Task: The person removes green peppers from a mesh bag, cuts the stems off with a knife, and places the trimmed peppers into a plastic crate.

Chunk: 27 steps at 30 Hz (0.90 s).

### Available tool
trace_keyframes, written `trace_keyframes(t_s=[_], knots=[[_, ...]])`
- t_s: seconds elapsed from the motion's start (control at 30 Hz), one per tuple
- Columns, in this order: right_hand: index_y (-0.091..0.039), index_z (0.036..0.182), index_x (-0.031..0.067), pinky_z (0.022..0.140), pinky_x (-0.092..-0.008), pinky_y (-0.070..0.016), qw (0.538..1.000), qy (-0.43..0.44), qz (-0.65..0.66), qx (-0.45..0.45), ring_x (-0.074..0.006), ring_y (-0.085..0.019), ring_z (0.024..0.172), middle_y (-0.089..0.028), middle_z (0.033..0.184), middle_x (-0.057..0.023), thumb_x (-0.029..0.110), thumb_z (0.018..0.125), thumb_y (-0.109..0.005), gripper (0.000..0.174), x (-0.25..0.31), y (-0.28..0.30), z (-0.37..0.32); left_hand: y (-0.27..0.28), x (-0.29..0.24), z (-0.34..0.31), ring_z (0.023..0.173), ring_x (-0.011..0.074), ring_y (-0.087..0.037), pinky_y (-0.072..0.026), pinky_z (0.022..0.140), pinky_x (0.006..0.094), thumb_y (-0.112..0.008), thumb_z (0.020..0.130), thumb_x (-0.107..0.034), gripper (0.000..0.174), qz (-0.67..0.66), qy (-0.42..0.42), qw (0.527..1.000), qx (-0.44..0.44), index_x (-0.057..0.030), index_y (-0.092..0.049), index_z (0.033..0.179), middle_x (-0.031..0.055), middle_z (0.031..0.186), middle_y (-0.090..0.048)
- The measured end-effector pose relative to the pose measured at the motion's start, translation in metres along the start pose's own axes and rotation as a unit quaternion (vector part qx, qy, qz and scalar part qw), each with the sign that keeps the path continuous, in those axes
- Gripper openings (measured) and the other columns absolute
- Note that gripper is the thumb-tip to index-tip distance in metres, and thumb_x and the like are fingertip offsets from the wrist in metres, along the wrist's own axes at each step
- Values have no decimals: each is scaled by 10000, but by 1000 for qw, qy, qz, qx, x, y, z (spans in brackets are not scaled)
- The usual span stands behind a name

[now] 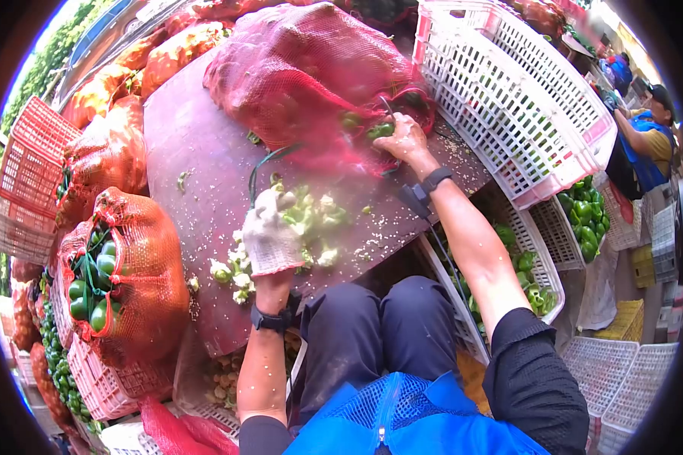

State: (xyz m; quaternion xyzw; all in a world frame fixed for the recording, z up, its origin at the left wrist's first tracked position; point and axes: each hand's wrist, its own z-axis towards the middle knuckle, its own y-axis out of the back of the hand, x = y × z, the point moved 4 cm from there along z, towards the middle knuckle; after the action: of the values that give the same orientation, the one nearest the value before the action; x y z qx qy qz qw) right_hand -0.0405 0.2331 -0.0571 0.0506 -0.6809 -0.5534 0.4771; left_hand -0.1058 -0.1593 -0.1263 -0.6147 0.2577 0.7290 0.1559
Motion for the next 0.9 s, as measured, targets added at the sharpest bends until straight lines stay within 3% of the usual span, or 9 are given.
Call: trace_keyframes(t_s=[0.1,0.2,0.23,0.3,0.33,0.43,0.5,0.77,0.9], knots=[[-598,1179,45,879,-366,-521,986,32,155,-44,-228,-651,986,-663,1076,-130,238,645,-854,623,-21,4,-18,-37,-46,3,951,172,-610,-511,788,320,-561,920,-26,242,-81,-29,995,50,-27,-603,1158,84,1051,-635],[-591,1161,26,830,-298,-524,957,22,283,-63,-135,-636,902,-668,979,-54,155,644,-882,607,-18,22,-49,-88,-144,44,880,236,-624,-520,767,346,-629,844,-62,257,400,-60,911,82,-20,-617,1097,126,991,-641],[-589,1161,22,833,-300,-525,947,57,303,-91,-137,-639,903,-672,981,-57,156,656,-886,601,-7,35,-65,-110,-88,86,860,285,-648,-526,766,392,-629,844,-123,309,108,-168,980,-5,-34,-609,1139,168,1021,-644],[-592,1162,22,848,-324,-528,941,155,250,-167,-159,-642,939,-675,1032,-86,168,699,-884,566,6,48,-91,-140,-154,73,893,306,-660,-525,779,423,-592,895,-179,328,358,-183,915,25,-58,-588,1200,199,1067,-641],[-592,1162,22,848,-324,-528,940,157,253,-168,-159,-642,939,-675,1032,-86,168,699,-884,566,20,53,-108,-158,-146,84,890,288,-671,-530,794,399,-495,978,-203,279,251,4,964,85,-77,-580,1211,187,1099,-639],[-622,1163,21,868,-376,-526,919,259,137,-263,-300,-641,1008,-647,1130,-167,100,748,-787,453,68,71,-158,-190,-143,75,809,214,-666,-545,730,356,-394,1041,-325,352,28,-147,989,-17,-56,-605,1126,121,986,-668],[-634,1171,29,863,-380,-528,916,295,167,-215,-316,-646,1003,-650,1126,-168,63,757,-750,432,77,81,-180,-195,-131,76,748,212,-650,-550,685,352,-408,1036,-340,356,-424,92,901,9,-48,-610,1025,115,915,-672],[-689,1175,54,821,-345,-550,929,294,178,-141,-260,-683,984,-678,1149,-136,46,775,-746,404,87,123,-214,-147,-172,55,704,220,-675,-532,568,337,-380,1019,-254,299,-318,198,926,-47,-64,-607,1063,106,891,-677],[-655,1263,75,960,-395,-498,928,334,145,-74,-290,-604,1163,-606,1270,-150,109,740,-781,539,100,130,-212,-146,-150,61,710,252,-673,-528,610,352,-610,854,-181,144,105,-137,957,233,-65,-694,851,109,778,-680]])
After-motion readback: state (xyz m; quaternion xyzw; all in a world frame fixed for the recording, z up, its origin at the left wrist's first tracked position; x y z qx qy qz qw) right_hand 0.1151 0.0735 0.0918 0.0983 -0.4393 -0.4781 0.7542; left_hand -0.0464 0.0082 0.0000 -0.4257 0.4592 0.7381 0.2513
